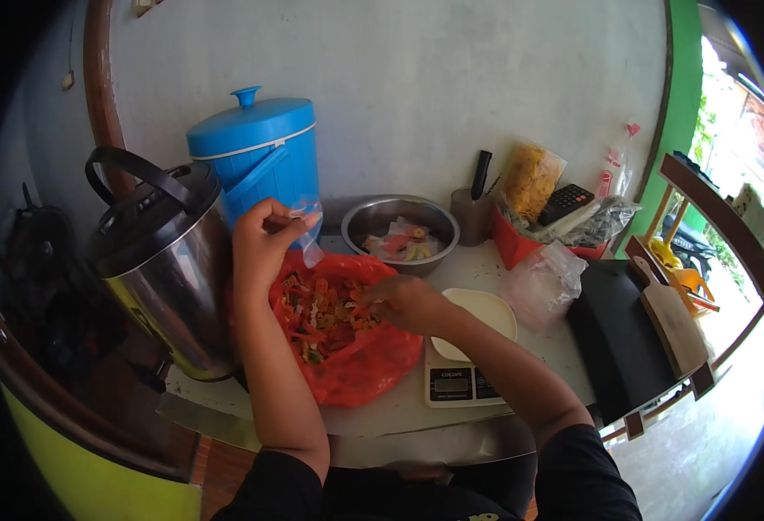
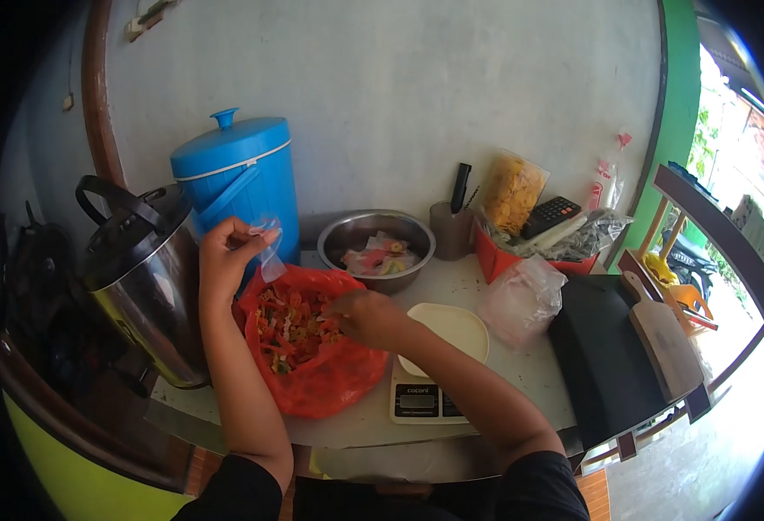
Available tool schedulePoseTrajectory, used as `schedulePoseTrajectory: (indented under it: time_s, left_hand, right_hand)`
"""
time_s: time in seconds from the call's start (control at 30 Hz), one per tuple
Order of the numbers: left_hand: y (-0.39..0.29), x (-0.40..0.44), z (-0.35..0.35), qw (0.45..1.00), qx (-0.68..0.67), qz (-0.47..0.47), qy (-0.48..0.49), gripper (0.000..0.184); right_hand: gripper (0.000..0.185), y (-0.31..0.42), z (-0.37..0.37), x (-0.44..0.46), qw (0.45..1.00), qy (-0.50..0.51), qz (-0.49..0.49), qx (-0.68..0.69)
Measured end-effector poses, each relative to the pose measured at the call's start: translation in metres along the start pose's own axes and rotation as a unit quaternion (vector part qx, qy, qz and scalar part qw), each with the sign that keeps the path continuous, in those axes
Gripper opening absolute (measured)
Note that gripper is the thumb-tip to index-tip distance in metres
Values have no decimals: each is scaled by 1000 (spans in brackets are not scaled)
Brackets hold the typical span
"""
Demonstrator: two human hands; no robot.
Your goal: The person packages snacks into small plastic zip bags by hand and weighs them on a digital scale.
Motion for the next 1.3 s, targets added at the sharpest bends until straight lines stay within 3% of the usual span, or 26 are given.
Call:
schedulePoseTrajectory:
  time_s: [0.13,0.23,0.33,0.43,0.53,0.63,0.73,0.83,0.93,1.13,1.3]
  left_hand:
    - [-5,0,0,1000,-5,-6,10,27]
    - [-2,0,2,999,-20,-8,28,27]
    - [-4,0,1,999,-36,-8,39,25]
    - [-4,0,3,999,-27,-3,38,23]
    - [1,1,0,999,-38,-13,29,23]
    - [0,1,0,999,-44,-12,27,25]
    - [1,1,1,999,-41,-9,27,27]
    - [4,1,0,998,-47,-5,30,29]
    - [3,0,-1,998,-48,1,29,30]
    - [9,1,0,999,-21,-9,32,24]
    - [7,2,-5,999,-19,12,36,23]
  right_hand:
    - [22,-14,-41,25,973,113,79,-186]
    - [24,-38,-52,39,978,120,64,-158]
    - [21,-42,-44,47,987,122,-86,-53]
    - [19,-24,-46,52,972,76,-162,152]
    - [29,-17,-82,58,994,67,-81,38]
    - [36,-4,-105,53,963,216,-154,-54]
    - [40,-11,-112,54,947,233,-213,-61]
    - [41,-6,-100,49,975,173,-133,-49]
    - [40,3,-78,39,981,121,-133,-76]
    - [37,-1,-12,18,988,43,-142,35]
    - [33,-25,68,-47,945,57,-231,-224]
Point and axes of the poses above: each hand's wrist, its own x-axis towards the middle knuckle, its own z-axis out of the back of the hand, y = z × x, the point moved 6 cm from there along x, towards the middle knuckle, and after that the axes turned 10 degrees about x, right-handed, at the moved point
